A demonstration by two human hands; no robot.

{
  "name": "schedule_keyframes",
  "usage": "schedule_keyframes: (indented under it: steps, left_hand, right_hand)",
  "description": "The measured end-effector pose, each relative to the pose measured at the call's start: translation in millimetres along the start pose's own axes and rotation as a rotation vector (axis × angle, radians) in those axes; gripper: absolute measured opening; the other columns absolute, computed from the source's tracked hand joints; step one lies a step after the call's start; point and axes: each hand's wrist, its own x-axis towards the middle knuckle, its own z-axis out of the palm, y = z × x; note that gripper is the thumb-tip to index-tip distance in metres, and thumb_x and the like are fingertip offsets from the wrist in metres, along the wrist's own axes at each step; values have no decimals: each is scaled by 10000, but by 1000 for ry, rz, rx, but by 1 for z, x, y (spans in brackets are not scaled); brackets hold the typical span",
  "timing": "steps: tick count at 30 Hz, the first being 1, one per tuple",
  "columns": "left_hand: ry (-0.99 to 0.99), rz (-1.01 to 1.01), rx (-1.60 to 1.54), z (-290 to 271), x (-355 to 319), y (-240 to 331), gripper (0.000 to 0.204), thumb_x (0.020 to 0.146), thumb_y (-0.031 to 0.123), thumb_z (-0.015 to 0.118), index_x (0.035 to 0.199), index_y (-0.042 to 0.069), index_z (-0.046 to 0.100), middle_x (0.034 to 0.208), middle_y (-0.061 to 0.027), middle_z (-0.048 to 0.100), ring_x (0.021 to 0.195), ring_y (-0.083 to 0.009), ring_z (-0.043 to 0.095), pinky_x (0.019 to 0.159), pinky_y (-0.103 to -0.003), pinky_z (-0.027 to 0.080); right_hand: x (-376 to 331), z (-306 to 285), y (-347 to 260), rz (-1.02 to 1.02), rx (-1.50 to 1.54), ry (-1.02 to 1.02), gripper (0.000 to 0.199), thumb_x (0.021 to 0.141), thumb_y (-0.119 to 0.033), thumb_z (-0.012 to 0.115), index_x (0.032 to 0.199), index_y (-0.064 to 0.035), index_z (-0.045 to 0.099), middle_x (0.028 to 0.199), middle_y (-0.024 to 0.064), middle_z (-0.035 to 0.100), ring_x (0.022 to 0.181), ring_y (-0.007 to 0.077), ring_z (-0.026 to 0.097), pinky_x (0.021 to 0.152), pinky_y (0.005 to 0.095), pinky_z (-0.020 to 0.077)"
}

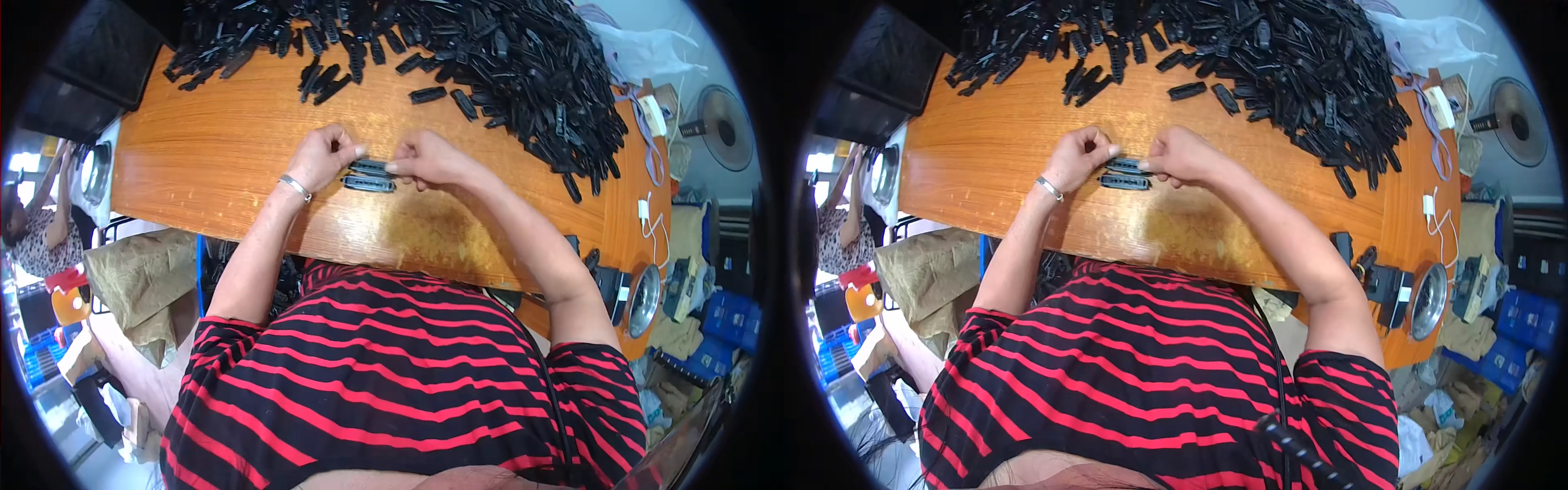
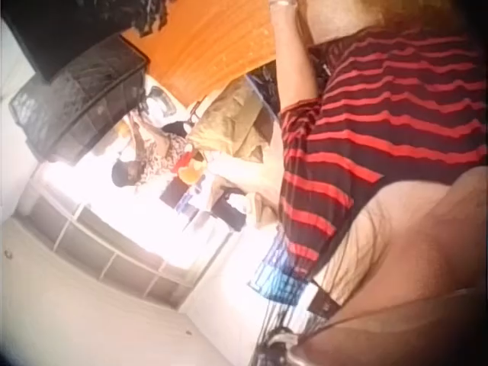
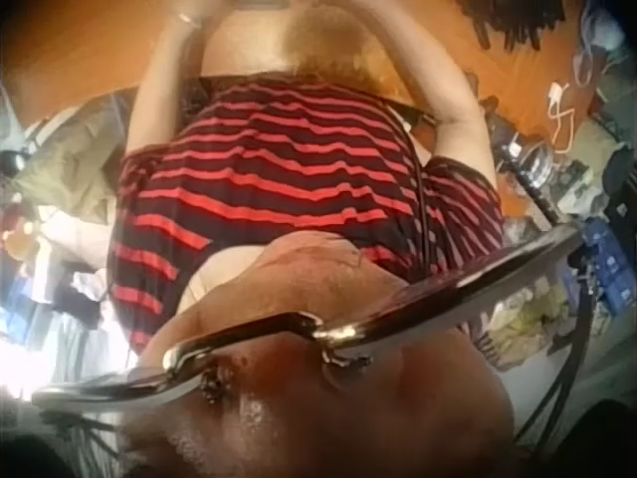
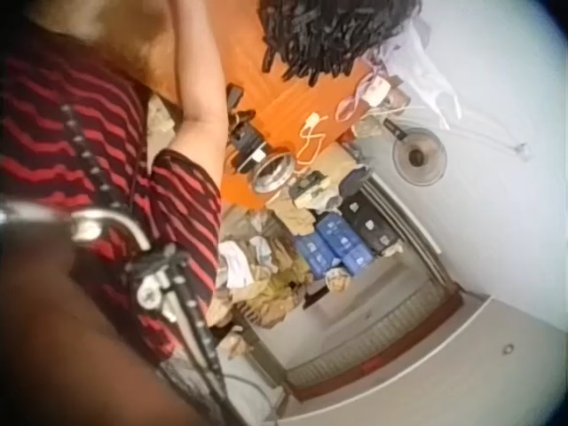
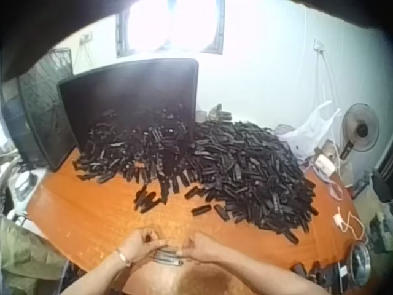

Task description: The recorder is assembling small black plastic components by snapping pieces together on a wooden workbench.

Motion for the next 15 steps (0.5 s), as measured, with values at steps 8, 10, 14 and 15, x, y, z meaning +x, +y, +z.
schedule_keyframes:
  steps: [8,10,14,15]
  left_hand:
    - [553,145,559,-17,42,8,203,783,204,704,928,71,660,919,-128,632,854,-309,622,722,-393,499]
    - [553,132,576,-15,47,7,186,781,196,701,915,74,657,927,-126,621,870,-310,615,729,-401,496]
    - [571,153,594,-16,44,-3,152,782,183,694,859,66,635,910,-128,611,862,-319,607,718,-418,489]
    - [590,206,604,-15,43,-3,153,781,182,693,850,62,630,906,-130,617,853,-321,607,711,-424,486]
  right_hand:
    - [46,-43,15,-326,-897,738,212,755,-171,701,864,-19,603,893,174,609,820,386,614,691,444,499]
    - [53,-45,19,-324,-945,723,222,757,-183,706,867,-22,600,900,170,598,809,379,618,690,446,499]
    - [45,-21,3,-346,-914,564,240,759,-200,712,882,-29,597,915,169,586,800,367,620,697,449,501]
    - [45,-12,4,-391,-887,545,251,757,-216,720,884,-36,599,902,167,590,799,360,621,697,444,501]
